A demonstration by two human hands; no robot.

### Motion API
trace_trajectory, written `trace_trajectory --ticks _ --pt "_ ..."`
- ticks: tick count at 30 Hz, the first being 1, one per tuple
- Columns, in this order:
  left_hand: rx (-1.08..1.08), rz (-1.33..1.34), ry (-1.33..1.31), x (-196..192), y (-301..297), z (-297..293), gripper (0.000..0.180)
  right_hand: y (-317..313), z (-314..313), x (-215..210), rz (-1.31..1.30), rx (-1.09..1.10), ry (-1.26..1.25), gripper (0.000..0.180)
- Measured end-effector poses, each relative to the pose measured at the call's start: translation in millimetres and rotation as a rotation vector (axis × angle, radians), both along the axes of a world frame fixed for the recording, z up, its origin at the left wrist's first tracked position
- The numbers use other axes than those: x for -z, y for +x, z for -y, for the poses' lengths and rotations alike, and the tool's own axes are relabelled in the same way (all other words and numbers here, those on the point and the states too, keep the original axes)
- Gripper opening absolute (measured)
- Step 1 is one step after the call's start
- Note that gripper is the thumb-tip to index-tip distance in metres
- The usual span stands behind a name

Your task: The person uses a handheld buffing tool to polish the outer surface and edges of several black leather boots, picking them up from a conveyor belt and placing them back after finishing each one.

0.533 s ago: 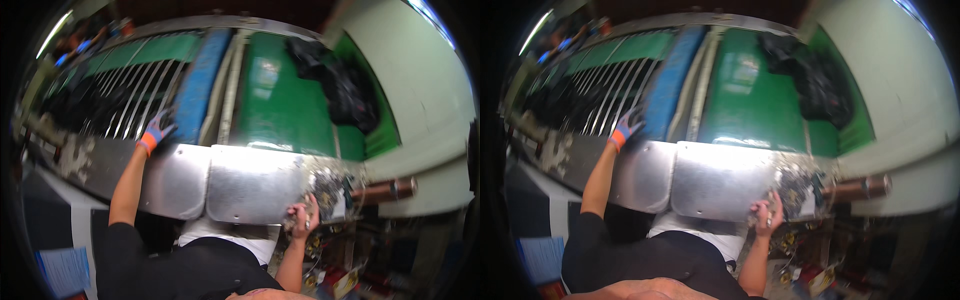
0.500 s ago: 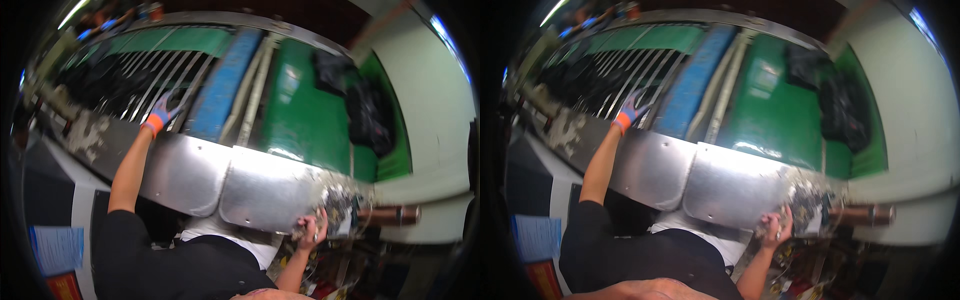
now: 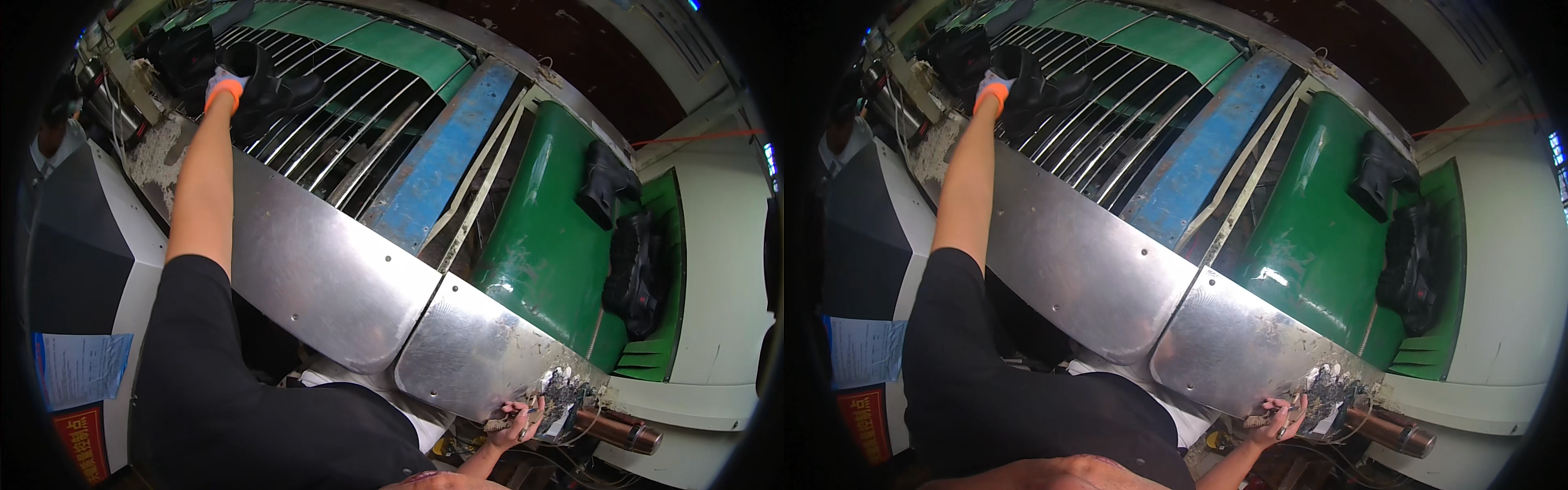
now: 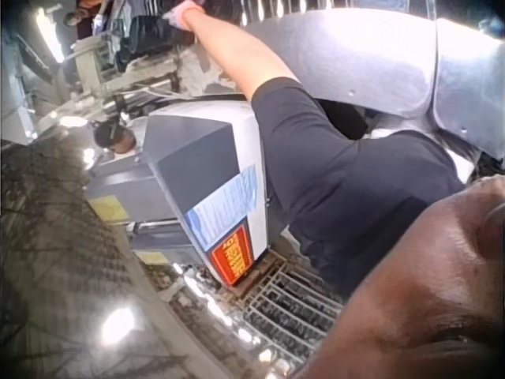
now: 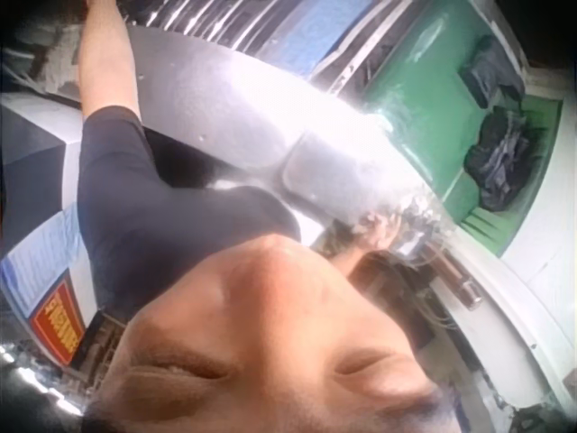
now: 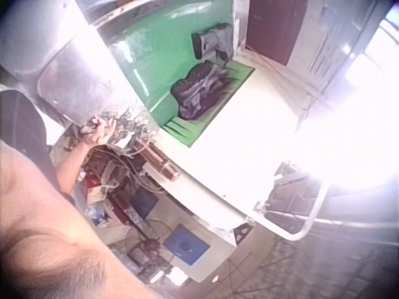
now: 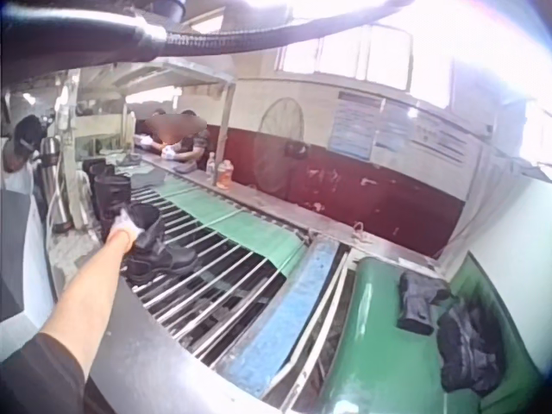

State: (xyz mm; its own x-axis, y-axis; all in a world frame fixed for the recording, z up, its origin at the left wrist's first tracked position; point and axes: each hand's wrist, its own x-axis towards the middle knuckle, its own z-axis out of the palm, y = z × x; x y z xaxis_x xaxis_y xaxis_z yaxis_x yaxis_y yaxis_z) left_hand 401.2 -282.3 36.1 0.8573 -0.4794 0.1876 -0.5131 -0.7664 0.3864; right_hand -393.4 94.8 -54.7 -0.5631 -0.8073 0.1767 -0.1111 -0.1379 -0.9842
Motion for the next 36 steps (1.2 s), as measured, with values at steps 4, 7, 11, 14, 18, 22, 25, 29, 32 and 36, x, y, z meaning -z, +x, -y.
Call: trace_trajectory --ticks 4,7,11,14,18,22,25,29,32,36 --pt "0.216 0.064 -0.167 28 -15 -17 0.087 11 2 -9 -0.01 0.047 -0.012 0.067" --pt "0.211 0.136 -0.196 76 -7 -14 0.093 10 1 -5 -0.023 0.02 -0.028 0.065" --pt "0.328 -0.063 -0.02 128 -32 -34 0.089 -1 2 12 0.022 -0.007 -0.076 0.063" --pt "0.696 -0.663 -0.862 100 -87 -51 0.03 -4 0 10 -0.032 -0.023 -0.06 0.057" --pt "0.766 -0.856 -1.045 38 -128 -132 0.035 -1 0 3 0.004 -0.031 -0.067 0.056" --pt "1.014 -0.777 -0.946 46 -154 -266 0.049 2 -4 3 -0.048 -0.027 -0.054 0.059" --pt "1.227 -0.874 -0.488 39 -151 -341 0.063 3 -7 3 -0.056 -0.027 -0.039 0.061" --pt "1.122 -0.273 0.75 -45 -215 -360 0.062 1 -8 3 -0.107 -0.027 -0.039 0.061" --pt "1.201 0.171 0.772 -75 -255 -337 0.062 -6 -10 8 -0.125 -0.041 -0.066 0.062" --pt "1.76 -0.201 0.406 -79 -314 -263 0.072 -4 -9 8 -0.083 -0.047 -0.125 0.062"
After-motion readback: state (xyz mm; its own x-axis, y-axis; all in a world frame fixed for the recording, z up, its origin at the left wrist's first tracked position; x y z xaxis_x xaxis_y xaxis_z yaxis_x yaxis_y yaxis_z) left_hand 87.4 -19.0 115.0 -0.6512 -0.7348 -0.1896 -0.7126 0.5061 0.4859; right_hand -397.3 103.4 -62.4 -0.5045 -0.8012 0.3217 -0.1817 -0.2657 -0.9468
